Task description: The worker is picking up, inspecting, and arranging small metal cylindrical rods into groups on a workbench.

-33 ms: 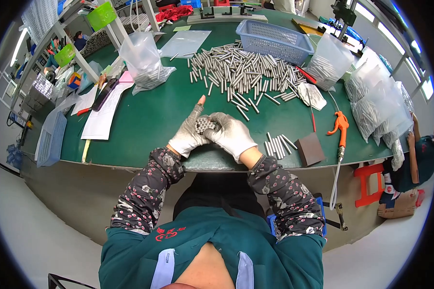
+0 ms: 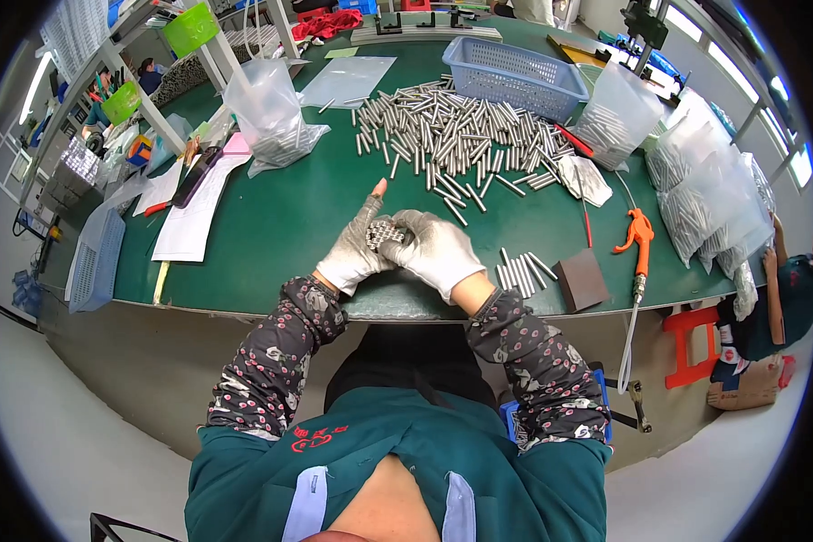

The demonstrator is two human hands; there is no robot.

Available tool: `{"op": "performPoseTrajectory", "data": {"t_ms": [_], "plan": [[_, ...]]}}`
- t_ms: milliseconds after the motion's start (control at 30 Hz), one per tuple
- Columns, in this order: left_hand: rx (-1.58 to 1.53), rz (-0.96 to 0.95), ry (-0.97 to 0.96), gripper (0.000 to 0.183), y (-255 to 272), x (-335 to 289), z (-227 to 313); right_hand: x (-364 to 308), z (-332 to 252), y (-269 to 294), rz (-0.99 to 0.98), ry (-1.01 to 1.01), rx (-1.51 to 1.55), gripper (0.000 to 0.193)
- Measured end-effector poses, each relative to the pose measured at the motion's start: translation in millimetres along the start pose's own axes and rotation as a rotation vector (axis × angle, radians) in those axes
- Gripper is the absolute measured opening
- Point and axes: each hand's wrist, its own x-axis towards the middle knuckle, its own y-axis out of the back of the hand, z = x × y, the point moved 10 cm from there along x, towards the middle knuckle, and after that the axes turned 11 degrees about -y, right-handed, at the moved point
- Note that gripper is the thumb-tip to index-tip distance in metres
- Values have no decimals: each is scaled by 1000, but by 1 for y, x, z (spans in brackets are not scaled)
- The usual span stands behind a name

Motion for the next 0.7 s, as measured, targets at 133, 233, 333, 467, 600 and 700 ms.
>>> {"op": "performPoseTrajectory", "data": {"t_ms": [133,233,333,467,600,700], "plan": [[-123,-23,-3,109,-5,2,3,-9,-45,30,298,371,-282,13],[-197,-52,47,110,-7,0,-6,-6,-60,11,131,519,-435,16],[-227,-48,36,110,-8,-1,-4,1,-61,-8,58,570,-628,14],[-171,-23,3,108,-8,4,3,2,-69,-25,41,682,-869,11],[205,-49,-216,108,-4,6,21,-3,-73,-43,-10,803,-1122,17],[333,-31,-246,109,3,4,14,-7,-81,-36,66,841,-1161,11]]}}
